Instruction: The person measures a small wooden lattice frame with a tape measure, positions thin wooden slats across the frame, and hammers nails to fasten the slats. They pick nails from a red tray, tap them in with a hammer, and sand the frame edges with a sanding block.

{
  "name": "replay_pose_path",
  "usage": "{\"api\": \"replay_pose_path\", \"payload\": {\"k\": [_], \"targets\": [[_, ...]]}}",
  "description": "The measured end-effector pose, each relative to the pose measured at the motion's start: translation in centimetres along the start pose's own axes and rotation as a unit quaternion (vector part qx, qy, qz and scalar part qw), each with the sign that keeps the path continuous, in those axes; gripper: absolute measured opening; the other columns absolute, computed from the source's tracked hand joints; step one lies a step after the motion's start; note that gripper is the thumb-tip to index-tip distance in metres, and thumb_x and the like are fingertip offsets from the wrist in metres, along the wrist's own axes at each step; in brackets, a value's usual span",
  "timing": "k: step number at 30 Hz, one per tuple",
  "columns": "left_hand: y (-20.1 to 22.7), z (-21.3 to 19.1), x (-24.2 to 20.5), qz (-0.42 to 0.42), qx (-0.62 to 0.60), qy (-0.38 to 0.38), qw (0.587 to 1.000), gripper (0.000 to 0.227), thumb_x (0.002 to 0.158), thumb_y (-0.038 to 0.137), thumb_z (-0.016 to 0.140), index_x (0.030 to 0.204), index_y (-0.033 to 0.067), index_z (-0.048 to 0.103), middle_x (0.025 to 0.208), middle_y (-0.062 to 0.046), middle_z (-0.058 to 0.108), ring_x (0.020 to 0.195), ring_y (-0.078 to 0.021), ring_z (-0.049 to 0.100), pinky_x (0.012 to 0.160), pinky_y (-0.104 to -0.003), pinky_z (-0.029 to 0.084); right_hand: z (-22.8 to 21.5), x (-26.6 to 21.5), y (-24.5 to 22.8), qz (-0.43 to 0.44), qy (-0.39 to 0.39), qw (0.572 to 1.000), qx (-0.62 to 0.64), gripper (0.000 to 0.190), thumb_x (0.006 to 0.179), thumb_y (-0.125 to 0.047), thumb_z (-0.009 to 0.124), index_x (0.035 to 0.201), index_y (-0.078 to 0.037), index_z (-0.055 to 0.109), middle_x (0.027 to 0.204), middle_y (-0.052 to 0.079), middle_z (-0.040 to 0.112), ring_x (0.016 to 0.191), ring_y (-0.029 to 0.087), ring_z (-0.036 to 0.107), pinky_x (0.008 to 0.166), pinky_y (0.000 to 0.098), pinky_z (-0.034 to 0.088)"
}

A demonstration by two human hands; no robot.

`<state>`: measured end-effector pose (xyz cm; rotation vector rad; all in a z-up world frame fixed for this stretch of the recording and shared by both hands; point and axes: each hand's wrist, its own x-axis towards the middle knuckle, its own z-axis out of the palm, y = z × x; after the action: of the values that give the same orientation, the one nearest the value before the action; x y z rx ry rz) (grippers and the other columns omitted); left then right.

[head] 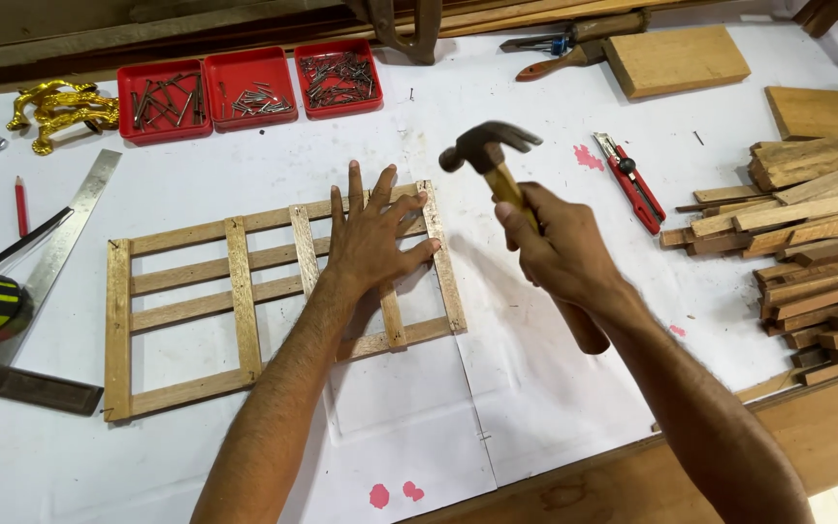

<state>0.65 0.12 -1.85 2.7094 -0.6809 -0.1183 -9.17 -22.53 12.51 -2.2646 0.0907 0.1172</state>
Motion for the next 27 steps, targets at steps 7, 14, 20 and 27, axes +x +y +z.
{"api": "replay_pose_path", "payload": {"k": [7,14,20,27], "targets": [[-0.1,-0.2,-0.1,0.001,-0.009,0.002,1.0,0.082,0.079,0.084,0.058,0.144,0.0335,0.057,0.171,-0.01,0.012,0.154,-0.0434,-0.014,0.12,-0.073,-0.003,1.2,-0.7,0.1,-0.07,0.058,0.996,0.02,0.035,0.105,-0.033,0.051,0.119,-0.004,0.062,0.068,0.004,0.063,0.048,0.013,0.058,0.043,0.0315,0.051],[0.1,-0.2,0.0,-0.003,-0.004,-0.006,1.0,0.086,0.076,0.087,0.056,0.146,0.0359,0.054,0.17,-0.009,0.014,0.153,-0.0437,-0.013,0.12,-0.073,-0.003,3.8,0.8,4.0,-0.02,-0.05,0.991,-0.119,0.036,0.107,-0.035,0.05,0.108,-0.002,0.064,0.062,0.01,0.065,0.049,0.019,0.059,0.047,0.0401,0.047],[0.5,-0.8,-0.3,-0.01,-0.004,-0.018,1.0,0.084,0.079,0.083,0.059,0.146,0.0332,0.055,0.17,-0.01,0.013,0.154,-0.0442,-0.012,0.12,-0.072,-0.002,-0.4,-1.2,-1.8,-0.064,0.059,0.995,-0.053,0.039,0.104,-0.034,0.052,0.123,-0.002,0.063,0.067,0.005,0.065,0.053,0.018,0.063,0.049,0.0367,0.052],[-0.2,0.1,0.1,0.0,-0.001,-0.007,1.0,0.09,0.076,0.089,0.054,0.149,0.0358,0.051,0.17,-0.008,0.013,0.154,-0.0445,-0.01,0.12,-0.072,-0.001,4.6,1.0,4.5,-0.002,-0.07,0.99,-0.12,0.034,0.107,-0.032,0.047,0.113,-0.003,0.064,0.062,0.007,0.062,0.047,0.021,0.054,0.044,0.0414,0.045]]}}
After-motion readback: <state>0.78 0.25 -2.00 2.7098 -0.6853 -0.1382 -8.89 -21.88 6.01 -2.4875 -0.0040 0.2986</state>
